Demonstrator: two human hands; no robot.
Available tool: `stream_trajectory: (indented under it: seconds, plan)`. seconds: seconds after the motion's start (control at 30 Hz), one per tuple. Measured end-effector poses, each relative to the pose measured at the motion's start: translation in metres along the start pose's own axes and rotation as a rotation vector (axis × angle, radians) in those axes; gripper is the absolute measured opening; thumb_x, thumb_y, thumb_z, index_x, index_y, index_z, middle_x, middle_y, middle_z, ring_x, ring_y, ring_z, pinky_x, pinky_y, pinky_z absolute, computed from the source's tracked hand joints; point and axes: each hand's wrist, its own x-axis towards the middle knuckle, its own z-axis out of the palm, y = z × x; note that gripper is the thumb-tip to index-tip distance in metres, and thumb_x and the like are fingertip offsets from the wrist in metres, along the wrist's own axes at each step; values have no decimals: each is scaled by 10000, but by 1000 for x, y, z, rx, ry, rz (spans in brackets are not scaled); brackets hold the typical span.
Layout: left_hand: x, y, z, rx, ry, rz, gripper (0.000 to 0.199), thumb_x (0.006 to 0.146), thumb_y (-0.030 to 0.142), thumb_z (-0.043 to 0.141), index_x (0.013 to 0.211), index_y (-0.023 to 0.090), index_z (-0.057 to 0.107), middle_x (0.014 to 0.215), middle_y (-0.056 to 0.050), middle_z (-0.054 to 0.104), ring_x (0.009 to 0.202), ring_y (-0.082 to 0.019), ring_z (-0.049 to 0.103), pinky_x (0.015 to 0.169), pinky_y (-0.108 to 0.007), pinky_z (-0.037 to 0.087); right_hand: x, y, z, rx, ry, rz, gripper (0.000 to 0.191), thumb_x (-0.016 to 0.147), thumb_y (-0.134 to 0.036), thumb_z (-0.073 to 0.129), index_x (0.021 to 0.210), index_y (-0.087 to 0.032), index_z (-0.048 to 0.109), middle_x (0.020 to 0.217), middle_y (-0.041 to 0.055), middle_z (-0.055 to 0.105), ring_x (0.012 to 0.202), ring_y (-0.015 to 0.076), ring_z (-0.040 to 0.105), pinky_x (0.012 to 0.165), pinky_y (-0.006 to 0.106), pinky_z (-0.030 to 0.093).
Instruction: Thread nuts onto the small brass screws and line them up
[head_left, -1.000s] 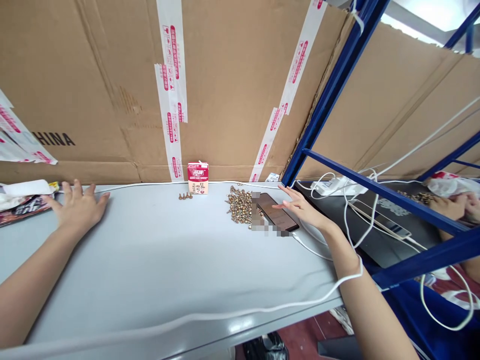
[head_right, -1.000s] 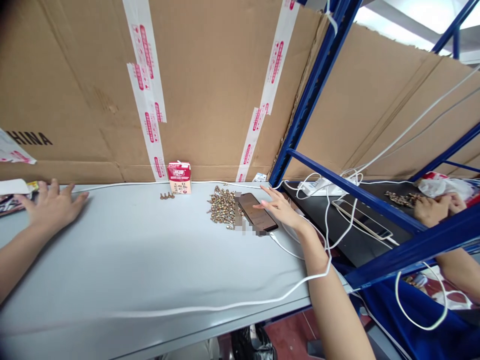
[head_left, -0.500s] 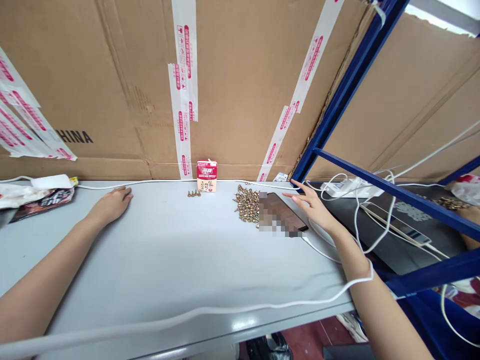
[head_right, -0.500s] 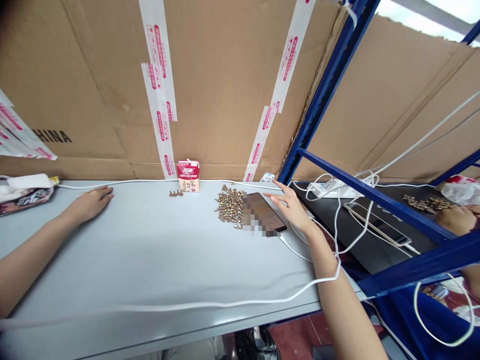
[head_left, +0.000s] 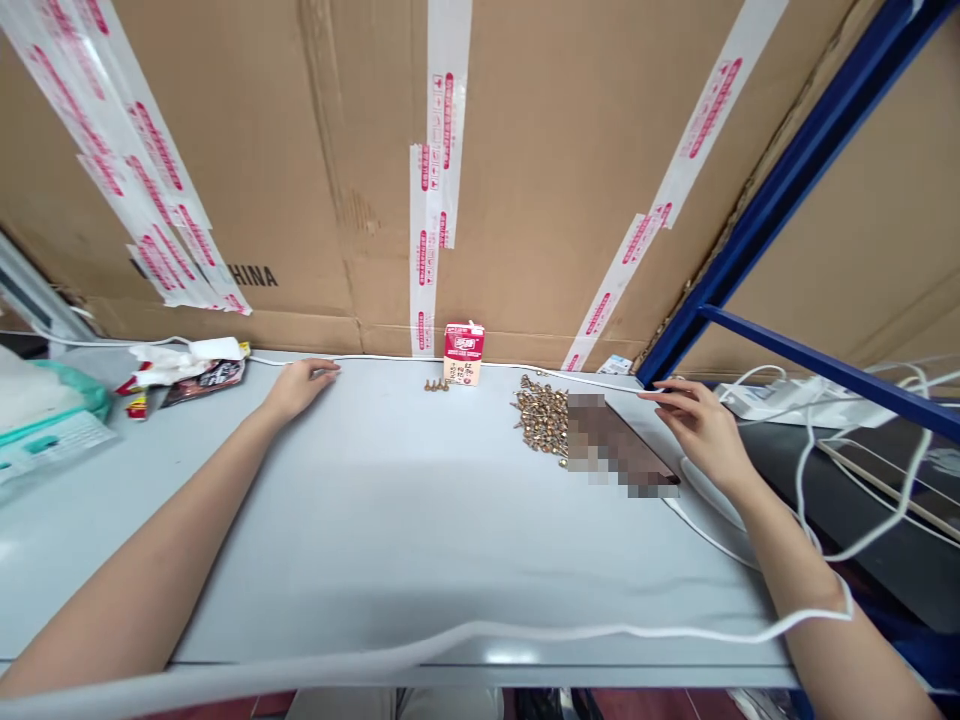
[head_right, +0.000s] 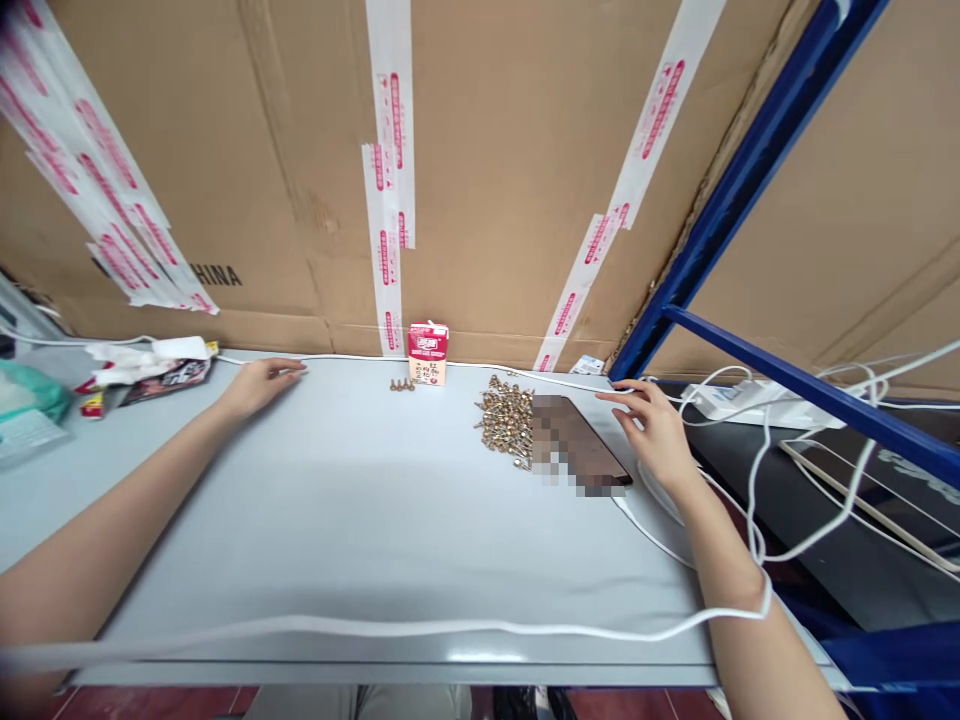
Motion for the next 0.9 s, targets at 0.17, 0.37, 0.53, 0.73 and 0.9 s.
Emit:
stream_trajectory:
  seconds: [0.17, 0.37, 0.53, 0.73, 0.9]
  plan:
    - [1, -8, -3, -42, 102, -59, 325, 721, 231, 472, 976, 153, 658, 1035, -50, 658, 980, -196, 576, 871, -259, 426, 0, -3, 2, 7, -37, 6, 293, 807, -311, 415, 948, -255, 666, 1107, 85, 537, 914, 217, 562, 748, 371, 504]
    - [-2, -20, -3, 0, 90, -127, 284, 698, 276, 520, 901, 152, 676, 973, -72, 669, 785, -194, 617, 790, -277, 457, 0, -1, 3, -10, -69, 23, 317, 750, -259, 412, 941, -262, 665, 1112, 81, 541, 914, 226, 561, 774, 393, 486]
    - [-2, -20, 1, 83, 107, -11, 268, 713, 284, 487, 847, 155, 680, 952, -87, 653, 833, -211, 592, 803, -276, 440, -1, 0, 4, -41, -92, 15, 328, 733, -210, 406, 923, -273, 667, 1114, 70, 552, 922, 223, 559, 759, 374, 476]
    - [-4, -12, 1, 273, 140, 4, 233, 748, 247, 466, 820, 182, 678, 953, -97, 634, 1001, -265, 508, 838, -330, 403, 1, -17, 3, -17, -42, 6, 283, 772, -236, 401, 877, -246, 663, 1064, 57, 579, 924, 206, 567, 711, 329, 471]
    - [-6, -2, 1, 347, 205, 41, 217, 767, 270, 487, 812, 187, 683, 1027, -99, 602, 1030, -290, 461, 852, -397, 354, 12, -84, 20, 88, -64, -24, 286, 829, -275, 374, 884, -229, 651, 1017, 59, 611, 954, 210, 566, 750, 326, 460]
